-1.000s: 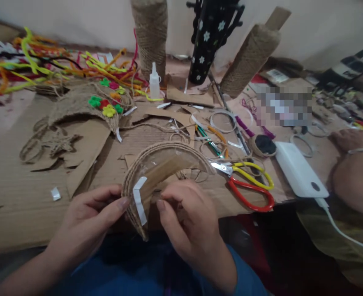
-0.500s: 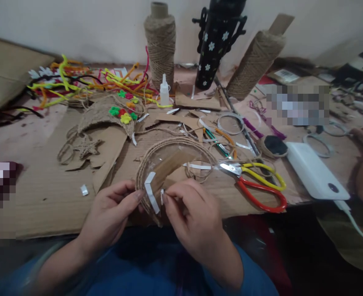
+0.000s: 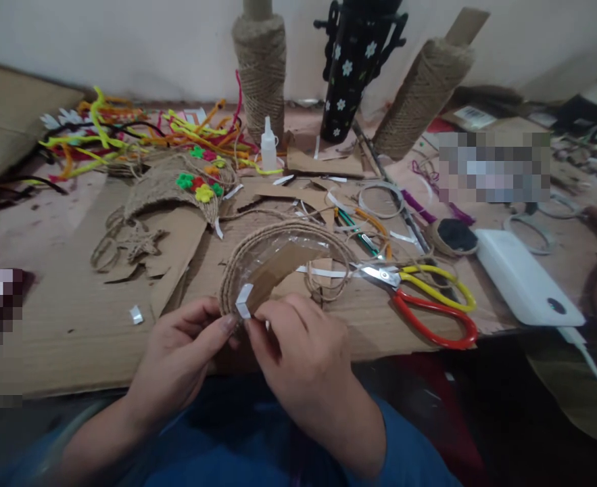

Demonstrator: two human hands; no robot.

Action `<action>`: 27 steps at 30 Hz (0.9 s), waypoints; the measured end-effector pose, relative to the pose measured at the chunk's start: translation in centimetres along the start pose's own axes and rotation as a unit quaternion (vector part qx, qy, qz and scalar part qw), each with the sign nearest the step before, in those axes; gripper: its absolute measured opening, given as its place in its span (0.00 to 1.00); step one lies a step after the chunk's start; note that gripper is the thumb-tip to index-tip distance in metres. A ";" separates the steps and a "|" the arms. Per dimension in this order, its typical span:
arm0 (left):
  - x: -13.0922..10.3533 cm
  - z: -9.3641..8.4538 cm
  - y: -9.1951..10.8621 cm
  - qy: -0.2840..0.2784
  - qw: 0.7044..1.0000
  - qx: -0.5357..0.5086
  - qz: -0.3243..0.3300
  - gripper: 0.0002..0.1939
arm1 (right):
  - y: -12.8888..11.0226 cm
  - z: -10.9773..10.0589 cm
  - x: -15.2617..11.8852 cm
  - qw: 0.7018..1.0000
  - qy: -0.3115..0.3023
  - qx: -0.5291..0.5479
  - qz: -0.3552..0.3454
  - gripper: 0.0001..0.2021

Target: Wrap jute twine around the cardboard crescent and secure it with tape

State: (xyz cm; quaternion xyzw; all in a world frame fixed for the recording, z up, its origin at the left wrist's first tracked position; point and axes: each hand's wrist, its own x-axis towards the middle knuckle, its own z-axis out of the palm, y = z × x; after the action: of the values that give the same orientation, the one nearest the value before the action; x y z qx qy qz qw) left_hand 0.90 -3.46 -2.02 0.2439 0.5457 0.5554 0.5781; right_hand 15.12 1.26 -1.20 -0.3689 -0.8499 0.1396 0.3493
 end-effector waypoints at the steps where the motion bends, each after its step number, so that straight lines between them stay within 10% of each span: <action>1: 0.0 0.0 0.0 0.000 1.000 0.002 0.005 0.07 | 0.1 0.0 0.1 1.000 -0.004 0.004 0.009 0.05; 15: 0.0 -0.2 -0.2 0.001 1.000 0.000 0.014 0.06 | 1.1 0.1 0.0 0.949 -0.113 0.209 0.209 0.08; 27: 0.1 0.3 0.5 -0.014 1.000 -0.007 -0.013 0.07 | 0.9 0.2 0.6 0.928 -0.184 0.256 0.199 0.12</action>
State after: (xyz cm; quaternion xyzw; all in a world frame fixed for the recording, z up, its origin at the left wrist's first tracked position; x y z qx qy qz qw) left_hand 0.92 -3.18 -1.52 0.2404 0.5365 0.5481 0.5949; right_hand 15.17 2.32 -1.46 -0.3964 -0.7440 0.4841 0.2347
